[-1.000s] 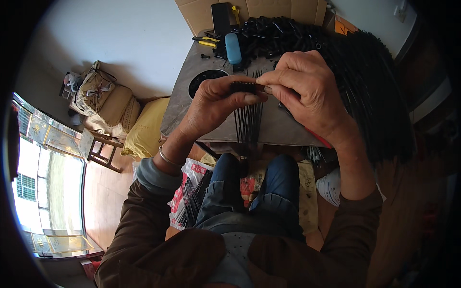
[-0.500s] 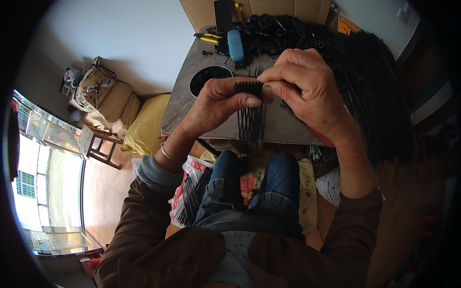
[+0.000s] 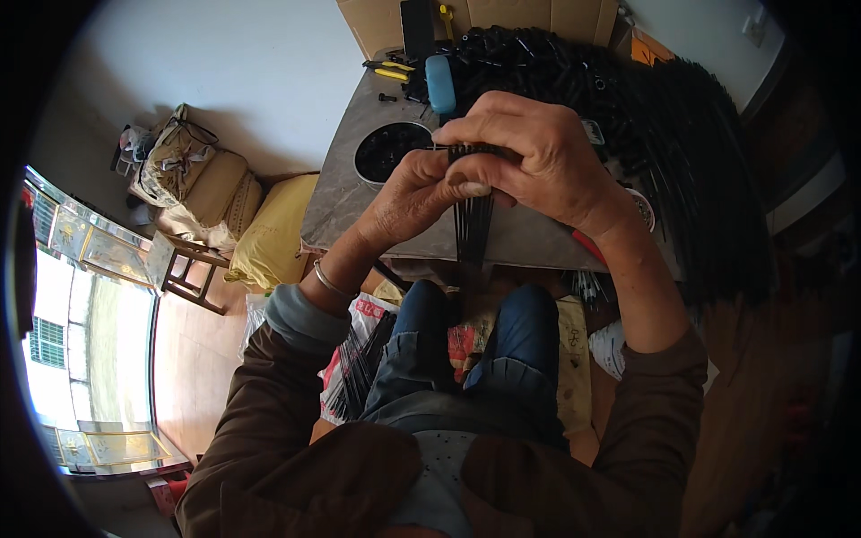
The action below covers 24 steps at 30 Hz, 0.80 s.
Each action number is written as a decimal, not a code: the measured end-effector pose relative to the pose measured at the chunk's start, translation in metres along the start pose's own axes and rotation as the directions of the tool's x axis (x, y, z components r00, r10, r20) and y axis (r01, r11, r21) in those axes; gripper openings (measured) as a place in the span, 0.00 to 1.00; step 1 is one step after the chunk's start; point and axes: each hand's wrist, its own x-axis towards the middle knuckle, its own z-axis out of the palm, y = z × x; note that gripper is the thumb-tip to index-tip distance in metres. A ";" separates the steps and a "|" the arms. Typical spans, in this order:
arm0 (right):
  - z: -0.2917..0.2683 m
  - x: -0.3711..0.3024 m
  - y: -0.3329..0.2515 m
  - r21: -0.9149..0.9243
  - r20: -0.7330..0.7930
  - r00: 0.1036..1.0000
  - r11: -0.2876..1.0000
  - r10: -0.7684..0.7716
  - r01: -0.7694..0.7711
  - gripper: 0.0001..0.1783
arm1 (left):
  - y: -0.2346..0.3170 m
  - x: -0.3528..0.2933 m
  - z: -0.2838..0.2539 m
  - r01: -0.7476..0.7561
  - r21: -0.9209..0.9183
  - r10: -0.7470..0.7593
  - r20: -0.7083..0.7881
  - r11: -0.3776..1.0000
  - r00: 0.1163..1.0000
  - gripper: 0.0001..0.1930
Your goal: Assembling umbrella ribs and hubs into a frame using specialized components and pliers.
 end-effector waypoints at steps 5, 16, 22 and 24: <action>0.004 0.006 0.002 -0.153 -0.035 0.987 0.977 -0.156 0.149 0.05 | -0.029 -0.002 0.009 -0.137 0.304 0.155 -0.034 0.943 0.987 0.10; 0.006 0.012 0.008 -0.013 -0.024 0.997 0.997 0.075 -0.075 0.03 | -0.104 -0.039 -0.001 -0.222 0.827 0.019 0.249 0.517 0.968 0.51; -0.038 0.005 0.087 0.251 -0.366 0.767 0.850 0.526 -0.463 0.17 | -0.106 -0.045 -0.002 -0.194 0.862 0.096 0.169 0.467 0.981 0.53; -0.046 -0.019 0.143 -0.023 -0.298 0.678 0.705 0.672 -0.709 0.12 | -0.109 -0.043 0.003 -0.180 0.870 0.087 0.157 0.460 0.984 0.53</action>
